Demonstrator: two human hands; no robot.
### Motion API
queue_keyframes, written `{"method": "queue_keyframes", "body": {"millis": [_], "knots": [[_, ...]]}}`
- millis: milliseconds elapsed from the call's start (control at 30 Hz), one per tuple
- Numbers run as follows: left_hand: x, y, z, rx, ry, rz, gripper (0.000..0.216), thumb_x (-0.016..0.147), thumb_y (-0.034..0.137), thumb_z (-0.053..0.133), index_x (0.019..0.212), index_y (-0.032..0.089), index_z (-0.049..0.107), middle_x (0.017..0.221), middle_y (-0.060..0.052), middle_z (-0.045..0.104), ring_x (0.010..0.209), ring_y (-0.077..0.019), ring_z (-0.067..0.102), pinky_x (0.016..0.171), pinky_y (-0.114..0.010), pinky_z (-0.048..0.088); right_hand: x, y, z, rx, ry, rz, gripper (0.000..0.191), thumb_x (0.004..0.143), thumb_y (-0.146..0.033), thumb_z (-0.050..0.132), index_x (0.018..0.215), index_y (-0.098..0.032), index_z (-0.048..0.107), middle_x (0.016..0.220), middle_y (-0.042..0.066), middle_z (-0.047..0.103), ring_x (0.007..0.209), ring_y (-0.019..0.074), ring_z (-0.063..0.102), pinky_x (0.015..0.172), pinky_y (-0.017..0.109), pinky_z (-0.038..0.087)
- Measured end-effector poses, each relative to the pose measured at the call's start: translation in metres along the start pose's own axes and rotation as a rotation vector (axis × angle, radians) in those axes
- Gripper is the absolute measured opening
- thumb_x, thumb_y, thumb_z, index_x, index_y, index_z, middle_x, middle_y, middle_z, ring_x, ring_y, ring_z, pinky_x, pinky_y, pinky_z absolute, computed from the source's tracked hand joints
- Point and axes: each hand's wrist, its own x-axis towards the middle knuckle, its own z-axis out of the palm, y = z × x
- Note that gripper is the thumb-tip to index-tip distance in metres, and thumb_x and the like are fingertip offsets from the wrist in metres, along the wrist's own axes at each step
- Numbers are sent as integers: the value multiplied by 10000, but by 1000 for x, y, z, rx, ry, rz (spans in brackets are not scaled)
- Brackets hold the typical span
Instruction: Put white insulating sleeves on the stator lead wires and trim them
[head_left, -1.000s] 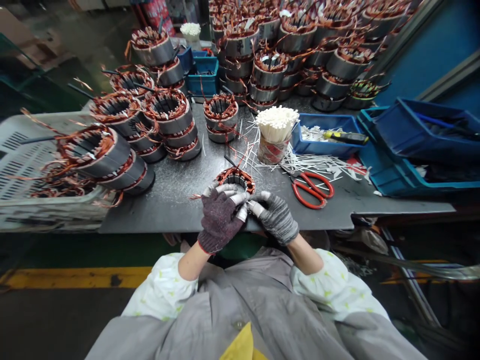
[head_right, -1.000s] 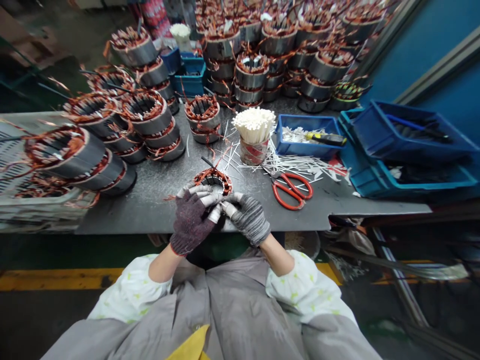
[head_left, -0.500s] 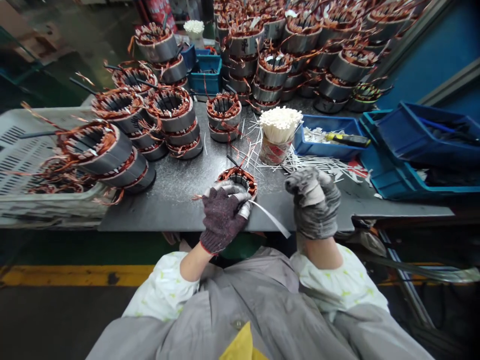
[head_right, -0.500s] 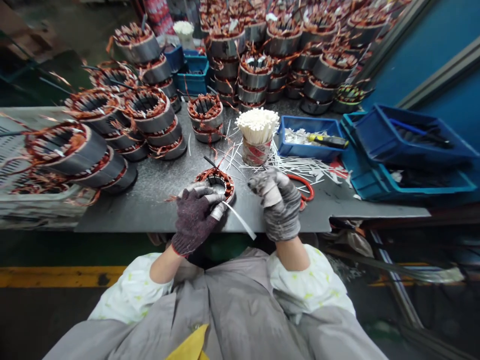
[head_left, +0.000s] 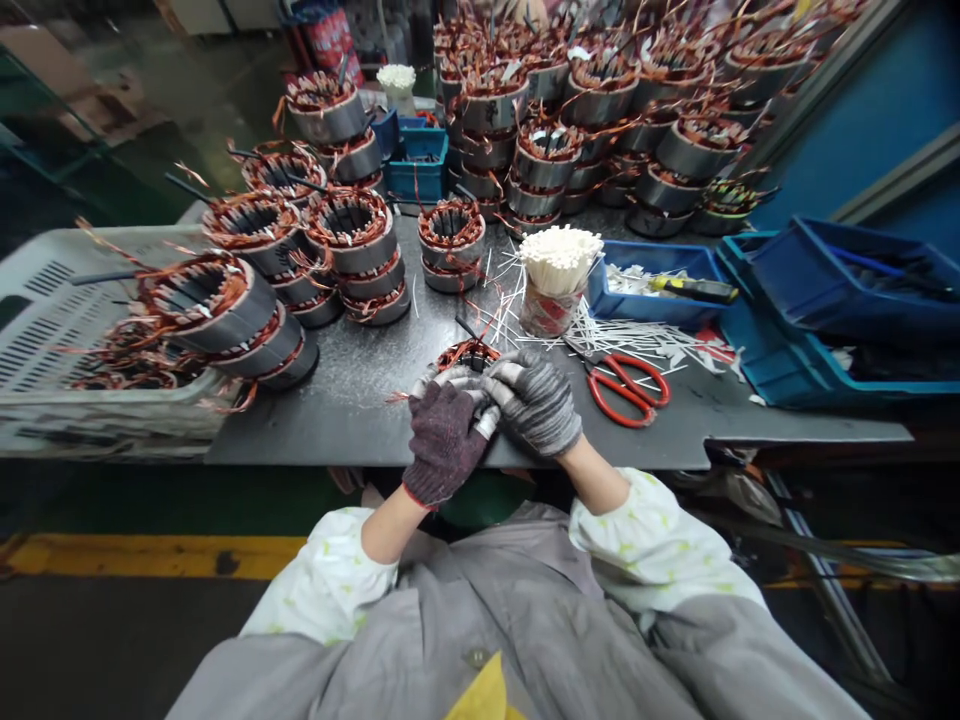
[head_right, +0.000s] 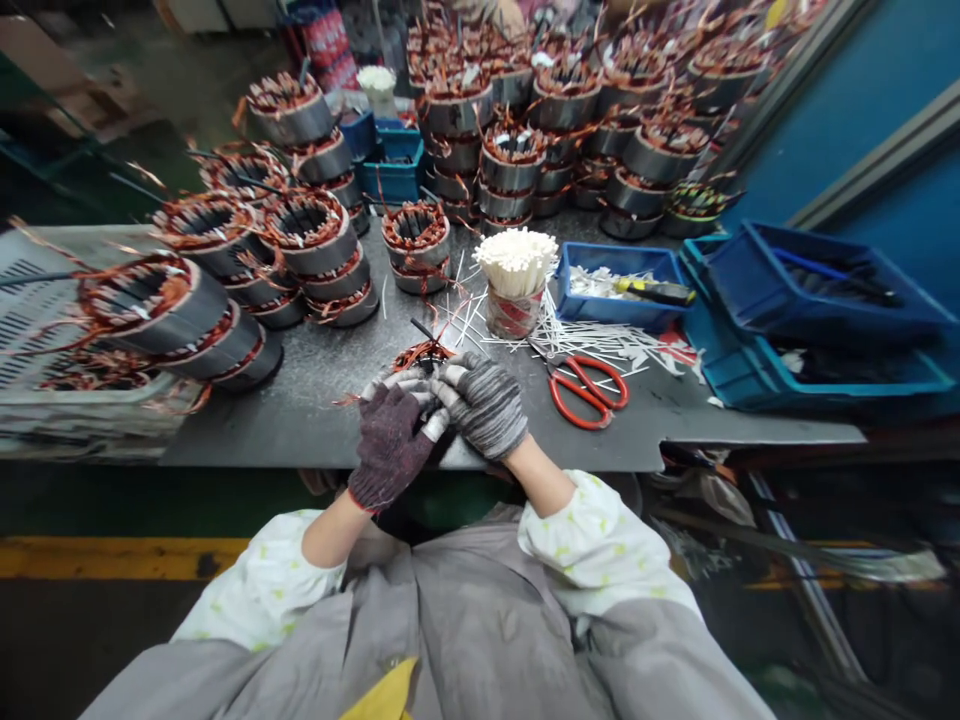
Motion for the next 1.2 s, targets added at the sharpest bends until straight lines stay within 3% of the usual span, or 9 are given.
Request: {"method": "queue_keyframes", "body": {"millis": [100,200,333,467,667,833,900,1033,1200], "knots": [[-10,-13,-17,61,4,98,292,932,314,591,1211,245,640,1273,-63,684,1331,-273,522,1233,-575,178,-17,-6,-8,114,-44,57,260,978,-261,495,1104,-230,720,1103,78,751,1055,225,694,954,370,556],[-16,-32,-28,185,41,115,356,890,209,570,1232,269,647,1243,-67,691,1228,-281,573,1186,-583,237,-29,-14,-4,140,-113,103,364,964,-265,494,1295,-229,643,1346,90,665,1228,229,635,1043,371,521],[-5,-49,-31,224,-60,176,330,837,207,587,1128,321,693,1129,-51,717,1102,-289,594,1034,-548,369,-20,-17,8,139,-158,213,279,967,-310,503,1095,-209,729,1187,105,730,1088,242,689,982,386,544],[11,-50,-29,148,-109,334,266,877,184,541,1021,359,680,1059,8,730,1094,-247,615,1076,-540,373,-6,-2,4,253,-190,130,190,915,-263,558,924,-206,739,1094,80,735,1028,216,689,950,364,540],[13,-53,-34,10,-110,500,347,881,199,555,1204,298,634,1331,-36,667,1384,-290,494,1194,-613,263,0,18,0,412,-272,68,178,898,-239,557,931,-190,725,1115,87,713,1030,204,683,949,367,530],[5,-54,-26,-58,-93,470,264,932,241,581,1184,285,645,1179,-26,743,1210,-235,632,1104,-492,373,4,35,-12,608,-327,47,215,897,-360,632,1013,-209,732,1247,81,692,1135,213,657,999,384,517],[-2,-44,-20,3,-34,410,257,934,240,578,1178,283,647,1176,-29,745,1179,-247,642,1012,-471,404,13,49,-24,556,-147,167,256,866,-407,667,1004,-201,730,1138,82,731,1034,216,681,947,393,538],[-16,-14,-15,127,98,286,236,919,214,604,1150,248,640,1148,-52,754,1128,-270,663,1027,-502,378,50,79,-44,279,478,480,284,822,-452,663,862,-175,712,854,70,741,818,209,665,875,413,542],[-14,-6,-17,62,112,303,198,925,180,590,1114,232,625,1094,-60,763,1117,-267,678,1161,-576,292,91,96,-51,145,546,438,251,749,-418,711,835,-182,717,887,85,754,847,225,669,910,431,531]]}}
